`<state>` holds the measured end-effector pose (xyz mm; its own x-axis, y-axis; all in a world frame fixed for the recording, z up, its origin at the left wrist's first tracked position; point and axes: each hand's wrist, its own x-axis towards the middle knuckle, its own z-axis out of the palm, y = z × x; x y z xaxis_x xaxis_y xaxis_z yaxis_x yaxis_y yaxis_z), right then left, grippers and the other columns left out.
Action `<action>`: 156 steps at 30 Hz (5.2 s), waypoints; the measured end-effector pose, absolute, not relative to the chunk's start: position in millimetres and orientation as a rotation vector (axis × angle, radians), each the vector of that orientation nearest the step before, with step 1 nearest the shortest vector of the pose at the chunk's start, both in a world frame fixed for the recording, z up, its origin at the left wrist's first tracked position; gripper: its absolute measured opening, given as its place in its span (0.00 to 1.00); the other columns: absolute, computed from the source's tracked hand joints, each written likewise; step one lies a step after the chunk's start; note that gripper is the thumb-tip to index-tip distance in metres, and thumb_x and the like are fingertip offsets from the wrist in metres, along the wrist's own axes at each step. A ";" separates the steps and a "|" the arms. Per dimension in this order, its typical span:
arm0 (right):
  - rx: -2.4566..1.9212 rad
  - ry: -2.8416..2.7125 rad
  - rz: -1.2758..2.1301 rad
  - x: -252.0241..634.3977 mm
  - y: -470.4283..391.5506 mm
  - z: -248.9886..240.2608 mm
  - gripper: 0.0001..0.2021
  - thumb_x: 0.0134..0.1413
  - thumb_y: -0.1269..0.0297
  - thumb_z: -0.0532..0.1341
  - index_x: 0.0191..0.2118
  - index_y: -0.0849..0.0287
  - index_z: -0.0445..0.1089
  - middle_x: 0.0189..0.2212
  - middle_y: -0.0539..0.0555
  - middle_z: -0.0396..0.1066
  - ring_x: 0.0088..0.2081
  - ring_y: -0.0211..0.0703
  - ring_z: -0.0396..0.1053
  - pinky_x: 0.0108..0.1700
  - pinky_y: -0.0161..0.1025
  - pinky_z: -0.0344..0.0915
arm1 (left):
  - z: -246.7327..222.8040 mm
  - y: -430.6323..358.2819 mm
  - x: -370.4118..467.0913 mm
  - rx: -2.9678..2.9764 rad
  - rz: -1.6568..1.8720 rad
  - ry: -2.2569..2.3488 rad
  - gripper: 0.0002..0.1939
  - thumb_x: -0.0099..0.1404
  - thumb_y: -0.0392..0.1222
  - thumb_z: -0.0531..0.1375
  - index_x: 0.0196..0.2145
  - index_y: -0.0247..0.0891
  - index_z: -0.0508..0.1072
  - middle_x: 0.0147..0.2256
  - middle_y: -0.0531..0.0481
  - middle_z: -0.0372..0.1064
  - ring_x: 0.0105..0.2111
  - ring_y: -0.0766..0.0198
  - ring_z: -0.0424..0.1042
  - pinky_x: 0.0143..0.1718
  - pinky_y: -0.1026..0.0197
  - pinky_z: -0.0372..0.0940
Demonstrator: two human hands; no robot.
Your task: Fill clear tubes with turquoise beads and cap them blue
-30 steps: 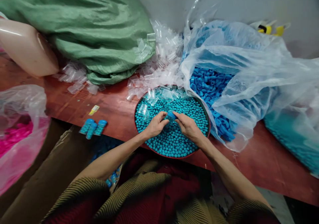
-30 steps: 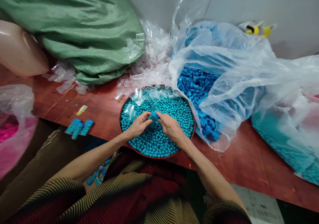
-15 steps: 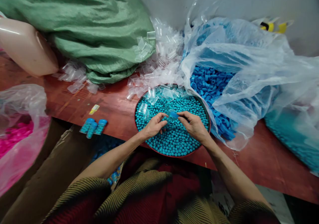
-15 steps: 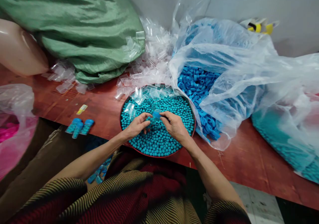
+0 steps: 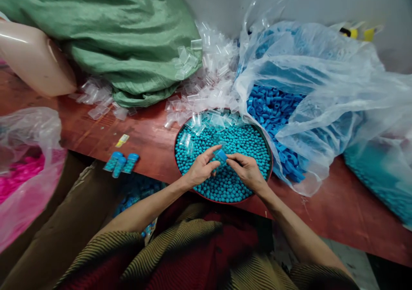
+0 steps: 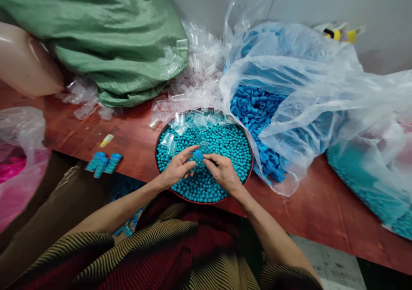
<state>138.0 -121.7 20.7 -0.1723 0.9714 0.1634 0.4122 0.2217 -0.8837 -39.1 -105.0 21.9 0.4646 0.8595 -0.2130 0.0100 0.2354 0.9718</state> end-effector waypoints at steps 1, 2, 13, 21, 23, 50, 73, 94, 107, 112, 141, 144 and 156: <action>-1.305 -1.708 0.880 137.3 -124.2 20.5 0.10 0.55 0.63 0.58 0.39 0.55 0.75 0.32 0.51 0.76 0.32 0.40 0.72 0.37 0.36 0.67 | 22.7 -105.4 -39.0 1.215 0.719 0.930 0.29 0.59 0.39 0.56 0.59 0.39 0.57 0.29 0.55 0.64 0.17 0.76 0.59 0.16 0.71 0.56; -1.307 -1.702 0.859 136.9 -126.1 20.1 0.10 0.55 0.63 0.57 0.39 0.55 0.75 0.32 0.51 0.76 0.32 0.40 0.72 0.37 0.36 0.67 | 23.1 -105.8 -38.9 1.232 0.724 0.934 0.28 0.59 0.38 0.56 0.58 0.39 0.58 0.28 0.55 0.63 0.18 0.76 0.58 0.17 0.71 0.57; -1.191 -1.779 1.165 152.9 -112.5 30.5 0.10 0.51 0.62 0.60 0.38 0.56 0.75 0.33 0.52 0.75 0.29 0.38 0.70 0.33 0.36 0.67 | 26.7 -110.8 -34.3 1.230 0.745 1.014 0.16 0.60 0.40 0.54 0.46 0.40 0.61 0.31 0.56 0.62 0.17 0.77 0.57 0.15 0.71 0.56; -1.261 -1.496 1.232 145.5 -105.0 29.1 0.25 0.52 0.61 0.59 0.57 0.58 0.61 0.35 0.53 0.74 0.26 0.38 0.70 0.32 0.41 0.71 | 29.1 -108.9 -43.1 1.320 0.689 0.978 0.17 0.62 0.40 0.53 0.49 0.39 0.59 0.32 0.54 0.64 0.18 0.75 0.60 0.20 0.68 0.61; -1.296 -1.666 1.084 138.8 -109.5 27.4 0.23 0.56 0.61 0.56 0.57 0.57 0.61 0.40 0.57 0.74 0.35 0.43 0.73 0.40 0.45 0.71 | 27.4 -113.7 -40.7 1.377 0.745 1.038 0.19 0.62 0.38 0.53 0.51 0.40 0.58 0.36 0.52 0.66 0.23 0.72 0.64 0.26 0.66 0.64; -1.375 -2.348 0.407 117.3 -118.9 30.8 0.26 0.57 0.58 0.56 0.59 0.59 0.54 0.48 0.63 0.68 0.42 0.52 0.71 0.35 0.44 0.70 | 45.4 -120.0 -81.6 1.494 0.724 1.300 0.15 0.62 0.43 0.54 0.47 0.39 0.64 0.31 0.53 0.65 0.30 0.66 0.64 0.34 0.63 0.63; -1.591 -2.171 0.438 153.8 -74.9 -1.0 0.07 0.56 0.65 0.56 0.39 0.58 0.70 0.35 0.56 0.73 0.38 0.47 0.69 0.41 0.42 0.65 | 9.7 -89.6 -26.2 2.105 0.474 1.446 0.13 0.63 0.40 0.55 0.47 0.39 0.67 0.43 0.44 0.69 0.41 0.56 0.70 0.41 0.57 0.64; -2.124 -1.550 0.486 284.8 41.3 -0.1 0.21 0.52 0.60 0.58 0.49 0.68 0.68 0.49 0.68 0.68 0.51 0.57 0.64 0.53 0.50 0.57 | -6.0 -67.3 -29.3 1.947 0.390 1.288 0.14 0.63 0.40 0.51 0.46 0.37 0.65 0.32 0.49 0.69 0.35 0.58 0.70 0.40 0.58 0.62; -1.643 -1.694 0.581 242.7 13.0 14.9 0.22 0.48 0.49 0.57 0.42 0.61 0.72 0.38 0.55 0.73 0.38 0.44 0.69 0.44 0.42 0.65 | -5.4 -68.0 -26.4 1.912 0.428 1.209 0.14 0.63 0.41 0.50 0.45 0.37 0.67 0.37 0.48 0.71 0.39 0.58 0.70 0.43 0.57 0.63; -1.632 -1.709 0.322 233.3 -25.6 35.3 0.21 0.54 0.51 0.54 0.46 0.60 0.71 0.47 0.60 0.69 0.38 0.44 0.70 0.42 0.42 0.66 | -7.7 -69.7 -27.2 1.918 0.440 1.206 0.14 0.63 0.41 0.50 0.46 0.37 0.67 0.34 0.49 0.71 0.36 0.59 0.70 0.42 0.58 0.63; -1.918 -2.325 -0.072 172.0 -59.7 1.8 0.09 0.55 0.62 0.57 0.36 0.62 0.70 0.40 0.66 0.67 0.45 0.59 0.63 0.43 0.50 0.60 | -11.0 -66.2 -27.9 1.738 0.542 1.078 0.14 0.61 0.41 0.51 0.43 0.35 0.67 0.43 0.47 0.69 0.44 0.59 0.68 0.51 0.56 0.60; -1.771 -2.208 -0.122 172.5 -66.2 1.4 0.09 0.57 0.64 0.55 0.37 0.63 0.68 0.42 0.66 0.68 0.49 0.59 0.62 0.48 0.53 0.58 | -11.4 -65.7 -27.8 1.705 0.546 1.073 0.13 0.60 0.41 0.52 0.41 0.34 0.67 0.42 0.46 0.69 0.44 0.59 0.67 0.50 0.55 0.60; -1.193 -1.948 0.561 145.0 -93.0 4.1 0.15 0.60 0.67 0.51 0.49 0.53 0.69 0.41 0.54 0.73 0.43 0.43 0.71 0.45 0.43 0.68 | -5.7 -65.2 -29.5 1.653 0.681 0.955 0.10 0.61 0.39 0.52 0.39 0.35 0.67 0.36 0.50 0.68 0.39 0.62 0.66 0.47 0.57 0.62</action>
<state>145.0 -93.0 4.1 -0.2657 0.8851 0.3821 0.5462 0.4648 -0.6969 -29.5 -65.2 -5.7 0.5179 0.8550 -0.0280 0.2518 -0.1211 0.9602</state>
